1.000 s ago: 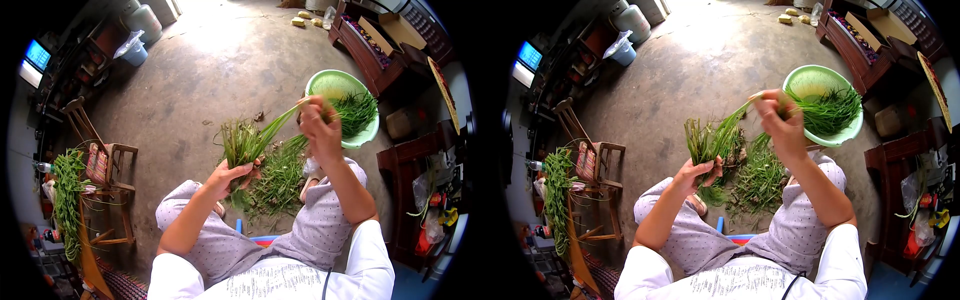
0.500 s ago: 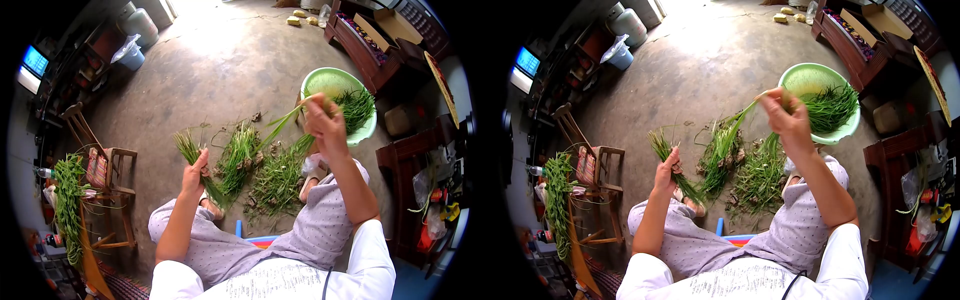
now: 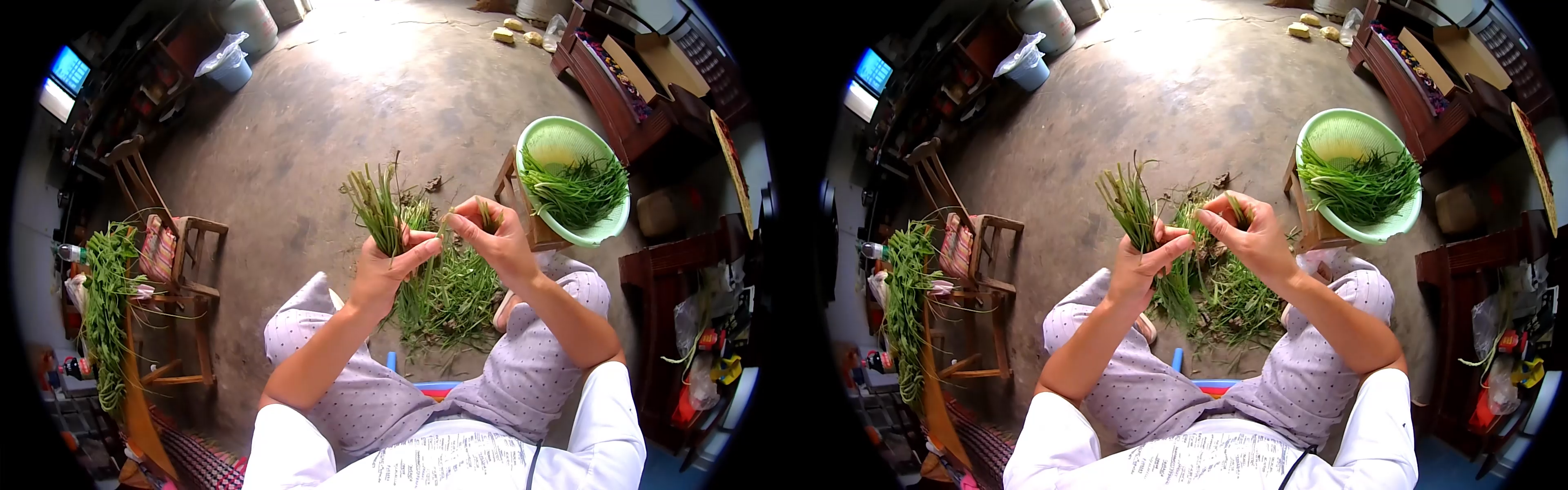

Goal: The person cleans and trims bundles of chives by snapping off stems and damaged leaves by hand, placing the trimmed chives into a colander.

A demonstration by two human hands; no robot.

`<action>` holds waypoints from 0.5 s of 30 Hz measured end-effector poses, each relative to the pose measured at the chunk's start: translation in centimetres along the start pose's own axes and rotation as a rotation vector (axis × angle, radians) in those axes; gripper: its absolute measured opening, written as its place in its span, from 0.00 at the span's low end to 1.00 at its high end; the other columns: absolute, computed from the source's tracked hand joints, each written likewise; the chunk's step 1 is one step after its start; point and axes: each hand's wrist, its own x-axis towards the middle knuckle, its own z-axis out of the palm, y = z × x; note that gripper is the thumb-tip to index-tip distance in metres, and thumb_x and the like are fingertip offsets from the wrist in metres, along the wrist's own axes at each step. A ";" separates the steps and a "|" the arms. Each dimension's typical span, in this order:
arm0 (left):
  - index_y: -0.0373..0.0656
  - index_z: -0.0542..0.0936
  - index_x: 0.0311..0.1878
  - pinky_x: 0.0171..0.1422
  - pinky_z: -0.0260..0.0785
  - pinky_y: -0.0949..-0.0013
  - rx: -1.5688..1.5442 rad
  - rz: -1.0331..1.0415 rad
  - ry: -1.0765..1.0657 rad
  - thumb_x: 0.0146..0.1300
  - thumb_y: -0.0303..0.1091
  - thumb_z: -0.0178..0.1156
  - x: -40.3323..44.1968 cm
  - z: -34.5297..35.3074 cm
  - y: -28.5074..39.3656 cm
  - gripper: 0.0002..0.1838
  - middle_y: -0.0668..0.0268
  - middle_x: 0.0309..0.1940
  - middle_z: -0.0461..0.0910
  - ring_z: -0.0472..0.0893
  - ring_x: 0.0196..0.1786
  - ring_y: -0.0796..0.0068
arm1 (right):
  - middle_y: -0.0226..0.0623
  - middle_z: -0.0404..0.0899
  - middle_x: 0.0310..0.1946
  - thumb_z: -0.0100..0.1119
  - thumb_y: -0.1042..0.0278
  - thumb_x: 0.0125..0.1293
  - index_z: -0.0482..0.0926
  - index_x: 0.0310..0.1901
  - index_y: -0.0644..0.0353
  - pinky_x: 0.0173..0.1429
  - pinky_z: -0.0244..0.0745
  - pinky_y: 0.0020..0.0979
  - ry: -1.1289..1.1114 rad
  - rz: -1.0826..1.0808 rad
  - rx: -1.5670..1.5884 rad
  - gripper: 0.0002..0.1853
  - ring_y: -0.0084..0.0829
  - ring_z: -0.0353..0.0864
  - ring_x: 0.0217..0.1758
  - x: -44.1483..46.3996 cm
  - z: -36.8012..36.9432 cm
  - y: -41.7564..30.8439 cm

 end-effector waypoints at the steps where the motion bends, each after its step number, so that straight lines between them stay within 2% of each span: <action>1: 0.50 0.67 0.27 0.22 0.52 0.83 -0.002 0.038 -0.002 0.56 0.25 0.65 0.0 0.1 0.0 0.15 0.66 0.33 0.82 0.66 0.22 0.91 | 0.16 0.66 0.19 0.61 0.67 0.62 0.77 0.34 0.63 0.24 0.52 0.16 0.000 0.001 -0.002 0.08 0.08 0.59 0.22 -0.1 0.1 -0.3; 3: 0.50 0.66 0.27 0.21 0.52 0.82 -0.004 0.075 -0.006 0.55 0.25 0.66 0.0 0.3 0.1 0.15 0.66 0.32 0.82 0.66 0.21 0.91 | 0.17 0.66 0.17 0.62 0.66 0.62 0.78 0.35 0.65 0.22 0.51 0.17 -0.088 0.023 -0.272 0.09 0.09 0.58 0.21 -0.5 0.1 -1.4; 6: 0.50 0.65 0.26 0.21 0.52 0.83 0.073 0.131 -0.019 0.55 0.25 0.66 -0.1 0.4 0.0 0.16 0.66 0.31 0.82 0.68 0.22 0.91 | 0.16 0.65 0.19 0.63 0.67 0.61 0.77 0.36 0.64 0.24 0.49 0.17 -0.087 0.061 -0.188 0.09 0.08 0.57 0.22 -0.6 -0.1 -0.5; 10: 0.50 0.65 0.27 0.21 0.53 0.83 0.112 0.061 0.004 0.55 0.26 0.66 -0.2 -0.2 -0.1 0.16 0.65 0.31 0.82 0.72 0.25 0.90 | 0.18 0.65 0.14 0.62 0.69 0.61 0.80 0.34 0.65 0.20 0.49 0.19 0.035 -0.046 -0.361 0.07 0.09 0.57 0.18 -0.5 -1.0 -2.1; 12: 0.49 0.66 0.28 0.21 0.53 0.83 0.125 0.015 -0.004 0.55 0.25 0.65 -0.3 -0.3 0.0 0.15 0.64 0.31 0.82 0.73 0.25 0.89 | 0.18 0.65 0.14 0.61 0.70 0.61 0.80 0.34 0.65 0.20 0.49 0.19 0.066 -0.048 -0.331 0.06 0.09 0.57 0.18 0.0 -2.3 -2.4; 14: 0.45 0.72 0.28 0.20 0.54 0.83 -0.011 -0.021 -0.047 0.56 0.29 0.66 -0.5 -0.1 0.3 0.10 0.65 0.29 0.82 0.77 0.30 0.87 | 0.18 0.65 0.14 0.61 0.71 0.61 0.80 0.35 0.64 0.19 0.48 0.19 0.123 -0.131 -0.400 0.06 0.09 0.57 0.17 0.2 -3.8 -2.7; 15: 0.47 0.67 0.29 0.21 0.55 0.82 -0.029 -0.050 -0.042 0.57 0.29 0.65 -0.7 0.1 0.5 0.13 0.63 0.32 0.82 0.80 0.33 0.84 | 0.18 0.63 0.13 0.63 0.69 0.60 0.81 0.38 0.63 0.19 0.47 0.20 0.040 -0.107 -0.478 0.08 0.09 0.55 0.17 0.2 -4.2 -3.1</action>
